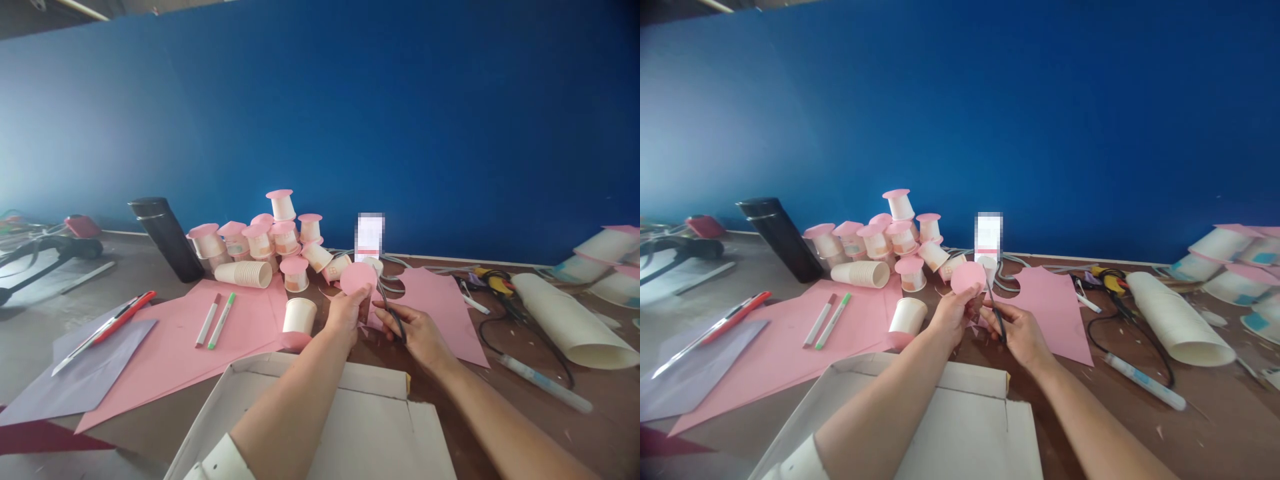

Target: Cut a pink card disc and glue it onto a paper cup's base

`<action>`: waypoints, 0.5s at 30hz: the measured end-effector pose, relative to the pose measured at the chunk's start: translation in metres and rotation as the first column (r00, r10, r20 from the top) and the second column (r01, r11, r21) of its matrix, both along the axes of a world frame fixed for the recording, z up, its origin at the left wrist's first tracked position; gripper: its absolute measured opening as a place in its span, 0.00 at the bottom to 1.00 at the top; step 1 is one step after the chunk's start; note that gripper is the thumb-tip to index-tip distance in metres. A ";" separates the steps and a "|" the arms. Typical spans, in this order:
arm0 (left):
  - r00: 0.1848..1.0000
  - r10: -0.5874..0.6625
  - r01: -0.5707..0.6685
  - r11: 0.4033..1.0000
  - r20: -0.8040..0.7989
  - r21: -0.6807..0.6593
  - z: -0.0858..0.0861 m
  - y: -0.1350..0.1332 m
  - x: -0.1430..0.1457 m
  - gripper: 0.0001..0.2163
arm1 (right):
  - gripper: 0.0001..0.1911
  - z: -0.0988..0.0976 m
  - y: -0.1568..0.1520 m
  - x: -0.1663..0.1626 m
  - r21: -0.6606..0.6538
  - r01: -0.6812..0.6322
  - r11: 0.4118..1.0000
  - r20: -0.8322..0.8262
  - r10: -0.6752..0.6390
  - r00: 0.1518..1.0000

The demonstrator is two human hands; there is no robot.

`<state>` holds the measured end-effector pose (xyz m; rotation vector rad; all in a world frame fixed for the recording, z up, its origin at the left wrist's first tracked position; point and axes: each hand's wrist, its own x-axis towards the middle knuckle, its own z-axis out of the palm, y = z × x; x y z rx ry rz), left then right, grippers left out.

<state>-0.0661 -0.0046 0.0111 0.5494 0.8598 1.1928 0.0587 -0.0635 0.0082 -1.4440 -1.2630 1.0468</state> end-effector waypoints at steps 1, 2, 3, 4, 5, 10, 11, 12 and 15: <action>1.000 -0.001 0.001 1.000 0.000 0.001 0.000 0.000 0.000 0.17 | 0.27 0.000 0.000 0.000 0.003 0.002 1.000 0.004 -0.002 1.000; 1.000 -0.003 0.003 1.000 0.000 0.001 0.001 0.000 0.000 0.17 | 0.27 0.000 0.000 0.000 0.006 0.004 1.000 0.007 -0.004 1.000; 1.000 -0.007 0.007 1.000 -0.001 -0.002 0.002 -0.001 -0.001 0.17 | 0.26 0.000 0.000 0.000 0.009 0.004 1.000 0.010 -0.004 1.000; 1.000 -0.010 0.010 1.000 -0.003 -0.008 0.002 -0.001 -0.001 0.17 | 0.26 0.000 0.000 0.000 0.010 0.004 1.000 0.013 -0.004 1.000; 1.000 -0.012 0.012 1.000 -0.005 -0.013 0.003 -0.001 -0.001 0.16 | 0.26 0.000 0.000 0.000 0.011 0.003 1.000 0.016 -0.004 1.000; 1.000 -0.004 0.004 0.999 -0.005 -0.033 0.004 0.000 -0.001 0.15 | 0.28 -0.002 0.001 0.001 0.010 0.005 1.000 0.017 -0.005 1.000; 1.000 -0.006 0.005 0.999 -0.006 -0.033 0.004 0.000 -0.001 0.15 | 0.28 -0.003 0.001 0.002 0.009 0.006 1.000 0.013 -0.006 1.000; 1.000 -0.008 0.007 0.999 -0.007 -0.033 0.004 0.000 -0.002 0.15 | 0.28 -0.003 0.002 0.002 0.009 0.006 1.000 0.009 -0.006 1.000; 1.000 -0.012 0.011 1.000 -0.013 -0.029 0.005 0.000 -0.002 0.15 | 0.27 -0.003 0.003 0.002 0.016 0.003 1.000 0.007 -0.003 1.000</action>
